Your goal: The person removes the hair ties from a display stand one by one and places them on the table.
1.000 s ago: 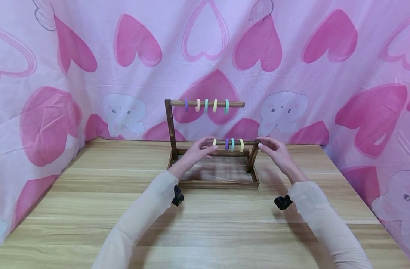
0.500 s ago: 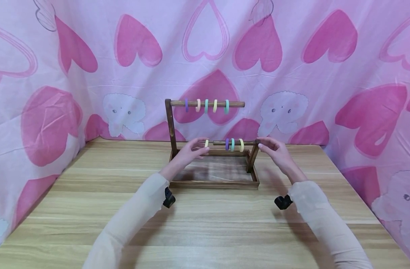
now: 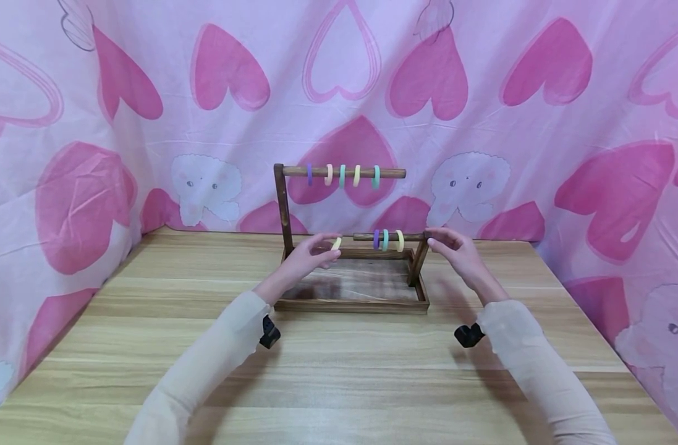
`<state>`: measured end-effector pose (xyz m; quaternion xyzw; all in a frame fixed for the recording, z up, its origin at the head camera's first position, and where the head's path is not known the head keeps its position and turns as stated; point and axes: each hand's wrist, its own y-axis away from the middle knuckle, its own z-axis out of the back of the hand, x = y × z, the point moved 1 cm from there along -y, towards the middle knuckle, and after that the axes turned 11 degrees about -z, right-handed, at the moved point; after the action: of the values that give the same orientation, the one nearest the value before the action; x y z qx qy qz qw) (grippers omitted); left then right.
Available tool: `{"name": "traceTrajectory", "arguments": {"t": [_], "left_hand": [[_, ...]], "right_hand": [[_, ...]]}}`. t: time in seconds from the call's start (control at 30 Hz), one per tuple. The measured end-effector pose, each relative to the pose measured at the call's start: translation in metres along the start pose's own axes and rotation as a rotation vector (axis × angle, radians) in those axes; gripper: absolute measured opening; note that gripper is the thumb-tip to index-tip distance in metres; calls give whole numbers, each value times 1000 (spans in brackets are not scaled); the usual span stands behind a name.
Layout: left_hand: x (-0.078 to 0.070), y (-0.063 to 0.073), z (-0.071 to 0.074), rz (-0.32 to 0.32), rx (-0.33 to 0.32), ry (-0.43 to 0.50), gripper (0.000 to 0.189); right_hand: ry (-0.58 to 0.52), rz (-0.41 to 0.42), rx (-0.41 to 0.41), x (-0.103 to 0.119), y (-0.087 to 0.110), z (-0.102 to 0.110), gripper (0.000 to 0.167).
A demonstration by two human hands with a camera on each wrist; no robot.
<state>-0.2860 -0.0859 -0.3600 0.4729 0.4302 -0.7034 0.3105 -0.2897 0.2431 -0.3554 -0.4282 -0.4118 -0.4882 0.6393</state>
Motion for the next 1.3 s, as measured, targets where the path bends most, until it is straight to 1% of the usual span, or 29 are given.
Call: {"name": "traceTrajectory", "arguments": {"t": [0.13, 0.2, 0.23, 0.27, 0.4, 0.43, 0.5, 0.63, 0.8, 0.87, 1.1, 1.17, 1.2, 1.3], "left_hand": [[0, 3, 2, -7, 16, -13, 44], [0, 5, 3, -22, 25, -32, 44], [-5, 7, 3, -23, 29, -39, 44], [-10, 9, 3, -26, 36, -56, 44], [-12, 14, 4, -51, 61, -107, 43], [-13, 16, 4, -47, 69, -128, 42], [-7, 17, 6, -56, 88, -167, 42], [-10, 24, 5, -65, 126, -232, 43], [-12, 31, 5, -113, 160, -267, 43], [-13, 33, 6, -123, 171, -277, 42], [-16, 45, 9, -117, 206, -316, 41], [-21, 49, 9, -114, 211, -329, 41], [-25, 52, 9, -112, 213, -335, 41], [-37, 60, 9, -109, 216, -344, 41]], "right_hand": [[2, 11, 6, 1, 0, 0, 38], [-1, 13, 7, 1, 0, 0, 39], [1, 14, 9, 1, 1, 0, 39], [-1, 11, 6, 2, 1, 0, 39], [-3, 7, 13, 3, 0, 0, 39], [-6, 7, 14, 3, 0, 0, 39], [-12, 9, 17, 3, 0, 0, 38], [-8, 12, 15, 2, 1, 1, 40], [-7, 9, 12, 0, 0, 1, 40], [-13, 7, 12, 0, 0, 2, 39], [4, 20, 20, 0, 1, 1, 42], [3, 29, 20, -1, 1, 1, 42], [-37, 46, 48, -15, -8, 5, 41], [-43, 62, 56, -16, -9, 5, 38]]}}
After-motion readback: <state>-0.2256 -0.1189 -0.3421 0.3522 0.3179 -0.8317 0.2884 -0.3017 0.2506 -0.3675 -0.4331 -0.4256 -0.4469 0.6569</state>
